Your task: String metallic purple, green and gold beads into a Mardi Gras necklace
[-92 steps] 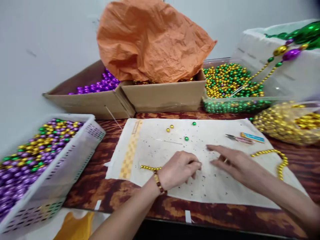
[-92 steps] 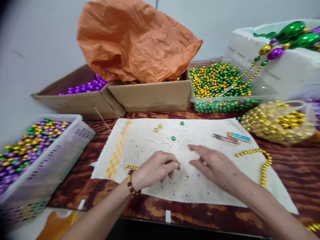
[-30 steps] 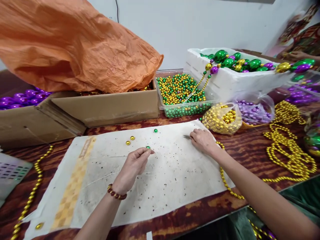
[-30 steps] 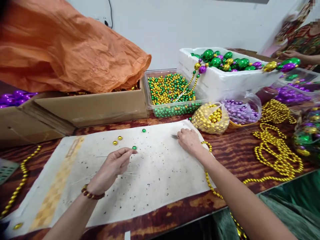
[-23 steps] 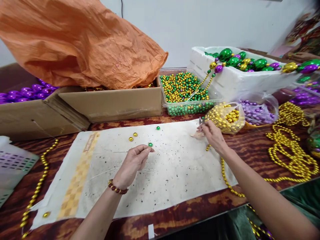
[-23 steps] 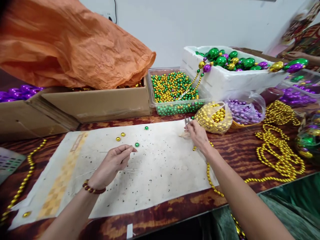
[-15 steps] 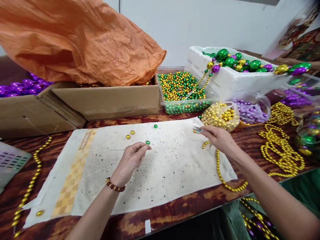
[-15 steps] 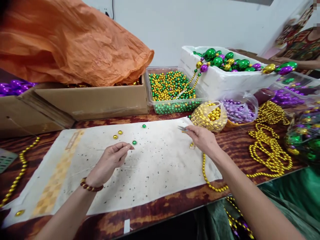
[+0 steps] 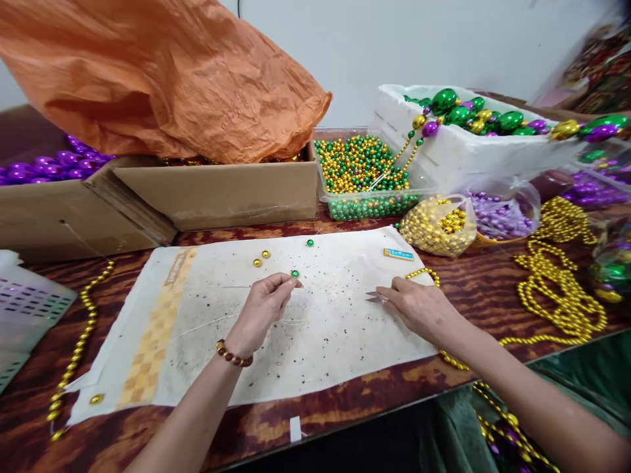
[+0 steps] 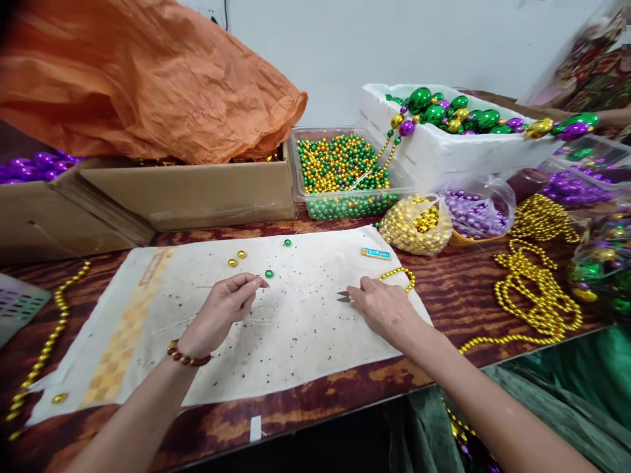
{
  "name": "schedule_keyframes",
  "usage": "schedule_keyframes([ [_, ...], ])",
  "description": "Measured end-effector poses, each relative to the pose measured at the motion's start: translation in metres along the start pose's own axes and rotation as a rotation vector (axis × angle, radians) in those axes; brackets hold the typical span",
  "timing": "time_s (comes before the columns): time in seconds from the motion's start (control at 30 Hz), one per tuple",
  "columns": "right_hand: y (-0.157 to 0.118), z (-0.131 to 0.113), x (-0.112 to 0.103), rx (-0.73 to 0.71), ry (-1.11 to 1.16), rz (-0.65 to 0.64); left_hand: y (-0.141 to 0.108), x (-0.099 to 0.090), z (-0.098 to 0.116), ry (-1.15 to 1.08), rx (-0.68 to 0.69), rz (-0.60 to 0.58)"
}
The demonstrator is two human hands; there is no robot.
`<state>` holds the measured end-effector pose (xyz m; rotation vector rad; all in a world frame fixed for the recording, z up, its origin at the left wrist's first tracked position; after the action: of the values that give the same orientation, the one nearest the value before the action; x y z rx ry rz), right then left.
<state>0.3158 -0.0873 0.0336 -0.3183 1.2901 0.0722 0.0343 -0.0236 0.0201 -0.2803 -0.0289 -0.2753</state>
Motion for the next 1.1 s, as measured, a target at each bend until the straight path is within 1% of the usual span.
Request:
schedule_keyframes([
  [0.17, 0.009, -0.007, 0.009, -0.002, 0.088, 0.002, -0.003, -0.002, 0.000, -0.075, 0.003, 0.019],
  [0.27, 0.012, -0.011, 0.014, 0.018, 0.150, 0.052, -0.005, -0.007, -0.004, -0.150, -0.001, 0.036],
  [0.33, 0.013, -0.021, 0.013, 0.002, 0.219, 0.096, -0.005, -0.012, -0.008, -0.227, -0.008, 0.051],
  [0.4, 0.014, -0.039, 0.007, -0.057, 0.306, 0.140, -0.006, -0.017, -0.011, -0.324, -0.017, 0.063],
  [0.47, 0.015, -0.063, -0.002, -0.138, 0.369, 0.178, -0.007, -0.021, -0.014, -0.411, -0.026, 0.081],
  [0.6, 0.019, -0.108, -0.023, -0.262, 0.367, 0.236, -0.010, -0.029, -0.018, -0.501, -0.030, 0.130],
  [0.7, 0.023, -0.126, -0.031, -0.300, 0.346, 0.256, -0.013, -0.031, -0.019, -0.537, -0.041, 0.134],
  [0.9, 0.033, -0.138, -0.028, -0.332, 0.257, 0.229, -0.018, -0.032, -0.018, -0.587, -0.054, 0.106],
  [1.1, 0.033, -0.140, -0.029, -0.334, 0.270, 0.205, -0.022, -0.034, -0.015, -0.623, -0.048, 0.016],
])
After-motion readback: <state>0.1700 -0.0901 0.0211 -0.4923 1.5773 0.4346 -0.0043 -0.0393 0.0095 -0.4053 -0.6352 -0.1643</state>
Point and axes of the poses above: each hand's wrist, its own y-axis towards the middle knuckle, its own x-axis out of the palm, z = x × y, the point moved 2 cm from there along y, towards the middle knuckle, and after that the axes turned 6 degrees about -y, right-handed, at the moved point
